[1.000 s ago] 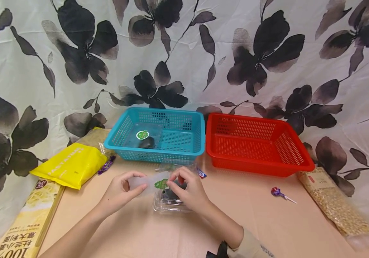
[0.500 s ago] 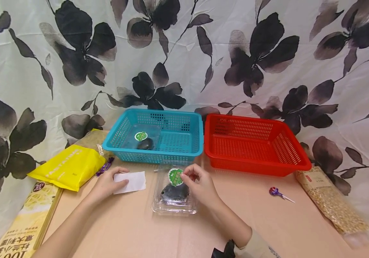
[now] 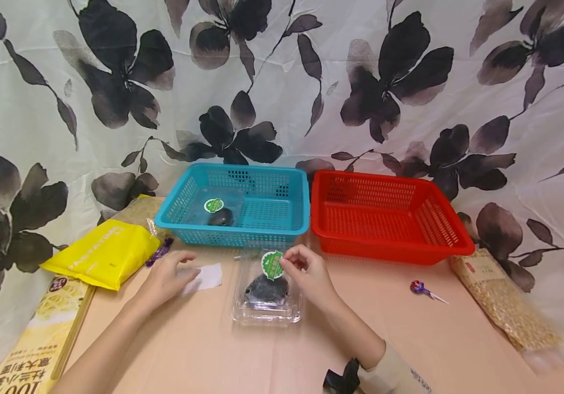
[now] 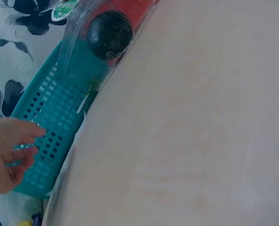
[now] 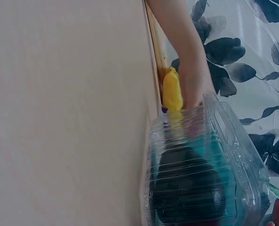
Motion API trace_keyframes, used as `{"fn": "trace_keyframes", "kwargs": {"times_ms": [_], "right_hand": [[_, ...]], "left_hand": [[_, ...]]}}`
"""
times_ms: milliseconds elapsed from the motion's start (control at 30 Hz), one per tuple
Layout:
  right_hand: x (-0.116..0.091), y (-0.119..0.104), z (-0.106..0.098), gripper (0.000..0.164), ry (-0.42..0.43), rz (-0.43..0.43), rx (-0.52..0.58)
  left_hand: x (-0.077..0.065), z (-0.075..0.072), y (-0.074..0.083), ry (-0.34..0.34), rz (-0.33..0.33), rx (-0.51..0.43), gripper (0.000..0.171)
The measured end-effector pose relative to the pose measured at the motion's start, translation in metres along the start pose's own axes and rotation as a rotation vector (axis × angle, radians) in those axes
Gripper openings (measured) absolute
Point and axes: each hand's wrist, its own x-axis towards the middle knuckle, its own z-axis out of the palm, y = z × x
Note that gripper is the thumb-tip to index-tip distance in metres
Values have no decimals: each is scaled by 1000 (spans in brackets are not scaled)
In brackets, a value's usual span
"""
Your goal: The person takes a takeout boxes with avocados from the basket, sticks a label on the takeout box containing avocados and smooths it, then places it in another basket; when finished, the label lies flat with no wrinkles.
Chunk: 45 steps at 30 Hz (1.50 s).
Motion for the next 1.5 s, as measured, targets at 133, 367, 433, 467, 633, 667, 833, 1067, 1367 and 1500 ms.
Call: {"fn": "trace_keyframes", "kwargs": {"times_ms": [133,367,433,467,633,667,833,1067,1367,1500], "right_hand": [[4,-4,-2,12,-16,-17,-21],[5,-15,-2,9,-46,16,-26],[4,-21,-1,9,-51,26,-29],[4,-25,-1,8,-53,29,-34],[3,-34,1,8,-61,52,-76],[4,-35,1,8,-61,57,-79],[5,-35,2,8,-55,92,-71],[12,-3,3,8,-35,122,-133],[10,4,9,8,25,24,-400],[10,5,11,9,39,-7,-498]], "left_hand": [[10,-7,37,-30,63,-52,26],[29,0,97,-119,165,-208,17],[33,5,108,-163,156,-257,17],[35,8,113,-180,145,-276,16],[38,19,125,-186,101,-360,11],[38,20,126,-182,94,-366,10],[39,23,127,-179,66,-363,7],[37,27,125,-202,44,-262,6],[35,32,122,-143,101,-72,5],[34,34,122,-102,130,-8,6]]}}
